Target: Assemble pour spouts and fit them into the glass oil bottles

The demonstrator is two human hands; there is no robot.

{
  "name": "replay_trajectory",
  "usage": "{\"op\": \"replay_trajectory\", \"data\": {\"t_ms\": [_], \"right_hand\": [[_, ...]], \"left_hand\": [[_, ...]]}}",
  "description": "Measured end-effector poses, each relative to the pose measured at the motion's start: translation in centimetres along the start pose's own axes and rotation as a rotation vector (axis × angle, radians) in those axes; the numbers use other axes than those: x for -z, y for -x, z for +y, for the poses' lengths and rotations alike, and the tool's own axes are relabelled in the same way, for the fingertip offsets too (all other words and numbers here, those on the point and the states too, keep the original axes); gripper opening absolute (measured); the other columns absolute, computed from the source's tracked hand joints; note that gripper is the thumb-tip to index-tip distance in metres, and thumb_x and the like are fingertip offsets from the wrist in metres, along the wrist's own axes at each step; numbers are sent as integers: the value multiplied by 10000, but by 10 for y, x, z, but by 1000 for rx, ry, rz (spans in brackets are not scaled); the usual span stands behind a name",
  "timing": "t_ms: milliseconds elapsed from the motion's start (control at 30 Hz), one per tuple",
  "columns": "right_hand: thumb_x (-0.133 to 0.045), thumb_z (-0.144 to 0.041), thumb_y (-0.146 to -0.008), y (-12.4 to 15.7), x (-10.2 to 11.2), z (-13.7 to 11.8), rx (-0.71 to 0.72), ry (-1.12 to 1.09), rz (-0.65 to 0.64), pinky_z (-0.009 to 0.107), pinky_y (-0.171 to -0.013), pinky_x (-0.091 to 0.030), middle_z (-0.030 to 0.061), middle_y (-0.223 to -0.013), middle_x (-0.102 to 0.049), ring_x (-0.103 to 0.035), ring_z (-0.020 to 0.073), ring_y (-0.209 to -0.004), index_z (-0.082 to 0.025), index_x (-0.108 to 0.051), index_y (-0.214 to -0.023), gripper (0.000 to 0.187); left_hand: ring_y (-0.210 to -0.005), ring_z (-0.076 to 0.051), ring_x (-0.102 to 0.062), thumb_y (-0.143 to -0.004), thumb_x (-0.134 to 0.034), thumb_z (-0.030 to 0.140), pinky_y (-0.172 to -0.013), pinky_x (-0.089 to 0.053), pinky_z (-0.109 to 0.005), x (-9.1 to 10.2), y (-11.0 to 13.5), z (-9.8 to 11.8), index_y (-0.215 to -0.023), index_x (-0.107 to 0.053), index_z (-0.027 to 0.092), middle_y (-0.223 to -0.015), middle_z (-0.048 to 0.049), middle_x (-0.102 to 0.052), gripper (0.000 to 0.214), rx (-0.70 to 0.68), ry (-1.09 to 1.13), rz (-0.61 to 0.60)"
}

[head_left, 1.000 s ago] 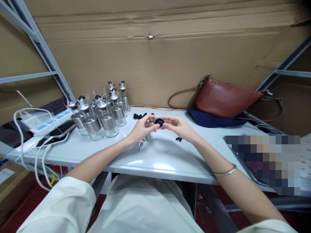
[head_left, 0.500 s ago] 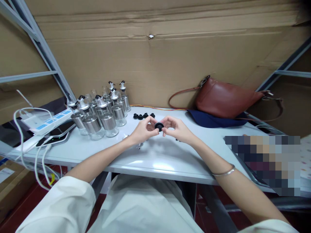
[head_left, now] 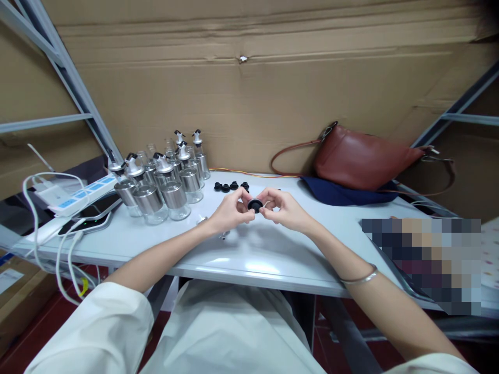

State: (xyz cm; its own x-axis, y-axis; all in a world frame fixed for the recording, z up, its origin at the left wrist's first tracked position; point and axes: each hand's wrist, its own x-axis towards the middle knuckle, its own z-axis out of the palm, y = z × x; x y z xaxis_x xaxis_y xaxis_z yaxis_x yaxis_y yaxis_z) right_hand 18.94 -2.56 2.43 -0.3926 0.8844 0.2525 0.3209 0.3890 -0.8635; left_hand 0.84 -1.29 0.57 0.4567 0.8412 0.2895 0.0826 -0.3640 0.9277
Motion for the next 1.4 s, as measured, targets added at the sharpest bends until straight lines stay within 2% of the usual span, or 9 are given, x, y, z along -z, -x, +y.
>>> {"op": "replay_trajectory", "data": {"t_ms": [267,467,533,600,700,833,1033,1267,1400], "right_hand": [[-583,-281,-672,0,1,6,73,54,1,215,-436,-265,-50,-587,-519,-368,63,-447,-183,-521,-783,161],[-582,-225,-653,2,1,4,79,74,-2,208,-432,-256,-71,-550,-497,-341,53,-427,-191,-506,-759,134],[-580,-198,-648,1,2,5,60,33,-24,203,-415,-281,-62,-595,-548,-395,53,-404,-200,-493,-776,155],[-586,-180,-653,0,2,7,51,-33,-53,210,-430,-354,-37,-704,-625,-514,75,-426,-210,-478,-821,203],[-628,-206,-688,-1,5,9,82,-99,-74,250,-538,-466,-6,-811,-679,-659,139,-562,-222,-452,-884,264],[-693,-340,-710,-2,8,9,85,-54,-39,297,-595,-503,8,-751,-694,-695,195,-644,-225,-428,-851,321],[-726,-453,-682,-2,10,9,153,173,104,340,-654,-484,28,-674,-698,-679,224,-658,-208,-522,-802,340],[-714,-454,-701,-2,12,5,200,202,158,345,-704,-473,37,-661,-706,-674,227,-659,-204,-538,-806,323],[-705,-421,-708,-1,12,5,214,219,167,337,-705,-472,41,-678,-714,-679,226,-664,-205,-548,-806,284]], "left_hand": [[-478,-43,-430,-635,-607,196,-467,-310,-173,0,0,-1,-795,-450,178,-609,80,-485,225,-43,-95,25],[-495,-49,-393,-655,-596,202,-479,-311,-184,-1,2,0,-800,-437,186,-628,78,-455,216,-84,-153,3],[-511,-56,-405,-661,-592,191,-488,-331,-190,-1,3,0,-804,-443,185,-639,71,-456,206,-142,-216,20],[-562,-72,-447,-674,-599,184,-529,-381,-203,-2,2,-1,-818,-463,182,-686,49,-487,198,-234,-290,59],[-706,-109,-533,-710,-607,186,-637,-465,-238,-2,0,-5,-881,-498,180,-805,1,-535,203,-361,-344,131],[-855,-140,-580,-752,-585,176,-723,-525,-266,-1,-2,-8,-969,-514,181,-931,-38,-533,229,-464,-295,147],[-971,-163,-566,-804,-569,172,-811,-542,-297,2,0,-3,-1021,-526,191,-1014,-62,-539,222,-555,-307,114],[-1027,-175,-568,-834,-622,262,-921,-530,-353,1,-2,-5,-1072,-522,199,-1091,-71,-489,266,-475,-175,103],[-1055,-179,-543,-836,-627,275,-917,-526,-350,2,-3,-6,-1120,-531,216,-1103,-67,-468,306,-436,-197,69]]}}
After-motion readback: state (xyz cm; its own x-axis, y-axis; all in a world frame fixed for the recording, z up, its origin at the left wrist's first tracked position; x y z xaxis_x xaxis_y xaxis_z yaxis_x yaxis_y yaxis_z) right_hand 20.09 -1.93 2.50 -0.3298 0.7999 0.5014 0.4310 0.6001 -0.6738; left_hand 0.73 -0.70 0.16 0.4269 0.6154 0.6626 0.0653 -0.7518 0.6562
